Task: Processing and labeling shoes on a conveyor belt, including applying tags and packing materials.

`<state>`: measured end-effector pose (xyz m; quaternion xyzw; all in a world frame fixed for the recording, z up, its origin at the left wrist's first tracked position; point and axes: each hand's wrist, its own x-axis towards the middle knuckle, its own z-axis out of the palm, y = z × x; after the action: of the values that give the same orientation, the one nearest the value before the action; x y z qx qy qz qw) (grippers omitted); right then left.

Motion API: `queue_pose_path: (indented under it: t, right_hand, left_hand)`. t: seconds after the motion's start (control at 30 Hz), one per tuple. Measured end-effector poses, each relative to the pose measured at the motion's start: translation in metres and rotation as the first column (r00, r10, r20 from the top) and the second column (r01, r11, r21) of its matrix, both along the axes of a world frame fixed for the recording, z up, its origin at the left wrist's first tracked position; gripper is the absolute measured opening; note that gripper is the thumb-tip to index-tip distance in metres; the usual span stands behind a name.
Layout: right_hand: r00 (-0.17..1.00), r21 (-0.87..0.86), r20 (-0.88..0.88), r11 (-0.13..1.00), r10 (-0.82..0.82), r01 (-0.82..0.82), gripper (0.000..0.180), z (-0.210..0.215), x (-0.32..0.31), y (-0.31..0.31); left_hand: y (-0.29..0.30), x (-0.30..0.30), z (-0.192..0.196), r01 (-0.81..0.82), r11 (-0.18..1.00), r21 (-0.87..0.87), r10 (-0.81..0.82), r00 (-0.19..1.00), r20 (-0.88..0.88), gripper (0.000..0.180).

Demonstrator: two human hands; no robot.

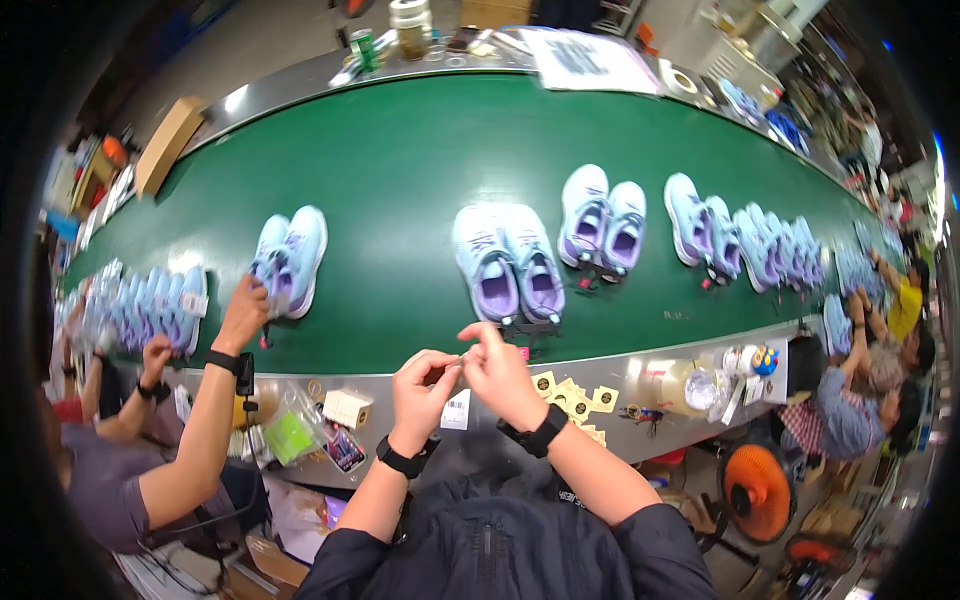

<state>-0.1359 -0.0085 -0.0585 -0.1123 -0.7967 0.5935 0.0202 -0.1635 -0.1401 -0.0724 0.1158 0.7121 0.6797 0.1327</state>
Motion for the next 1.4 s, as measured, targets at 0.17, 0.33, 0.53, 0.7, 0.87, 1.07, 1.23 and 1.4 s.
queue_pose_path:
  t: [0.17, 0.33, 0.53, 0.7, 0.87, 1.07, 1.23, 1.4]
  right_hand:
    - [0.991, -0.013, -0.074, 0.994, -0.113, 0.112, 0.030, -0.025, -0.012, 0.013]
    - [0.972, 0.054, 0.017, 0.971, -0.233, 0.232, 0.020, -0.058, -0.017, 0.014]
    - [0.944, -0.057, 0.108, 0.946, -0.311, 0.318, 0.020, -0.097, -0.013, 0.064]
    - [0.860, -0.089, 0.231, 0.871, -0.454, 0.484, 0.016, -0.114, -0.005, 0.130]
    - [0.889, 0.149, 0.220, 0.915, -0.401, 0.376, 0.017, -0.124, -0.039, 0.157]
    - [0.945, 0.343, 0.131, 0.908, -0.301, 0.241, 0.011, -0.146, -0.078, 0.158]
    - [0.949, 0.444, 0.097, 0.866, -0.301, 0.229, 0.010, -0.172, -0.100, 0.142]
    - [0.973, 0.502, 0.080, 0.852, -0.214, 0.147, 0.010, -0.177, -0.100, 0.148]
  left_hand:
    - [0.019, -0.025, -0.025, -0.067, 0.964, 0.256, -0.066, 0.877, 0.475, 0.020]
    - [0.040, -0.029, -0.076, -0.017, 0.983, 0.185, -0.058, 0.917, 0.394, 0.011]
    - [0.078, -0.053, -0.098, 0.265, 0.932, -0.248, -0.267, 0.963, 0.027, 0.013]
    - [0.138, -0.068, -0.118, 0.349, 0.721, -0.599, -0.602, 0.743, -0.292, 0.035]
    - [0.126, -0.081, -0.126, 0.290, 0.483, -0.826, -0.766, 0.597, -0.238, 0.032]
    - [0.123, -0.106, -0.093, 0.394, 0.312, -0.864, -0.794, 0.607, -0.010, 0.026]
    - [0.159, -0.148, -0.123, 0.052, 0.680, -0.732, -0.520, 0.738, -0.431, 0.021]
    - [0.163, -0.153, -0.137, 0.077, 0.468, -0.880, -0.618, 0.741, -0.264, 0.018]
